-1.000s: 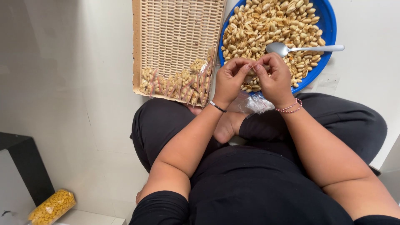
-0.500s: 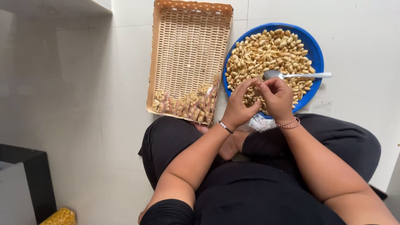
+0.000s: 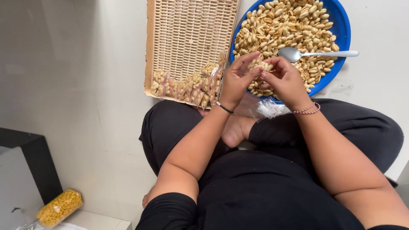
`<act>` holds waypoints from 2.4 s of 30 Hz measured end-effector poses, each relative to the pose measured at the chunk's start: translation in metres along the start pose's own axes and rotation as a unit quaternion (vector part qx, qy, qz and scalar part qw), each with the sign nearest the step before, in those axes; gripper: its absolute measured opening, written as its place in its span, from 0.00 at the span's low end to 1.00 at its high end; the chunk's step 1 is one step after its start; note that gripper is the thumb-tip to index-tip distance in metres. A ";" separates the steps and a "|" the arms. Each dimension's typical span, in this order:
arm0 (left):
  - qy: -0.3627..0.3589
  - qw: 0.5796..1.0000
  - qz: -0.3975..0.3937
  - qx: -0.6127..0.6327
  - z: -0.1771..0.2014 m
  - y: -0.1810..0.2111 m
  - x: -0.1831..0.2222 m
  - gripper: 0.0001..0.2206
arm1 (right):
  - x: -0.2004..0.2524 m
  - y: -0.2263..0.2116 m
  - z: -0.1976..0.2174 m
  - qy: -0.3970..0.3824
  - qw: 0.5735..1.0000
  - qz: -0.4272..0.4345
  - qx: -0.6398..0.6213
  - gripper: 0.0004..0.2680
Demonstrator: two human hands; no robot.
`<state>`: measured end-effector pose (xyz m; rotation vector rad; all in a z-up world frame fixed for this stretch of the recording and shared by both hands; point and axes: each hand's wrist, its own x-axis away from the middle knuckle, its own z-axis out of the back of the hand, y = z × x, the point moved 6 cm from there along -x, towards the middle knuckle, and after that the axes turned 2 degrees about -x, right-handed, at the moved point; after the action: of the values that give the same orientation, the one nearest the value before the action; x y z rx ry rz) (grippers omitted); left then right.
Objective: Bag peanuts from a large bowl into small plastic bags using a spoon and fingers.
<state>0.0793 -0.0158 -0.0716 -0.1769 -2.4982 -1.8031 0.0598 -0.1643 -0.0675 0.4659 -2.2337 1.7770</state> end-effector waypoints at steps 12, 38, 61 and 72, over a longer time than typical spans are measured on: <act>-0.026 0.998 0.029 0.042 0.000 0.003 -0.007 0.22 | -0.005 0.019 0.025 0.021 0.997 0.035 -0.070 0.11; -0.004 0.998 0.037 -0.040 0.002 -0.008 -0.002 0.16 | 0.003 0.002 0.020 -0.019 0.997 0.069 -0.017 0.10; -0.037 0.721 0.205 -0.661 0.151 0.032 -0.042 0.12 | 0.006 -0.040 0.008 0.010 0.990 0.047 0.134 0.07; 0.061 0.796 0.042 -0.600 0.109 0.129 -0.008 0.12 | 0.016 0.001 -0.028 -0.124 0.769 0.165 0.605 0.08</act>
<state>0.1059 0.1271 0.0143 -0.1830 -0.8762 -2.8818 0.0444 -0.1381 -0.0556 0.5319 -0.9452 3.3681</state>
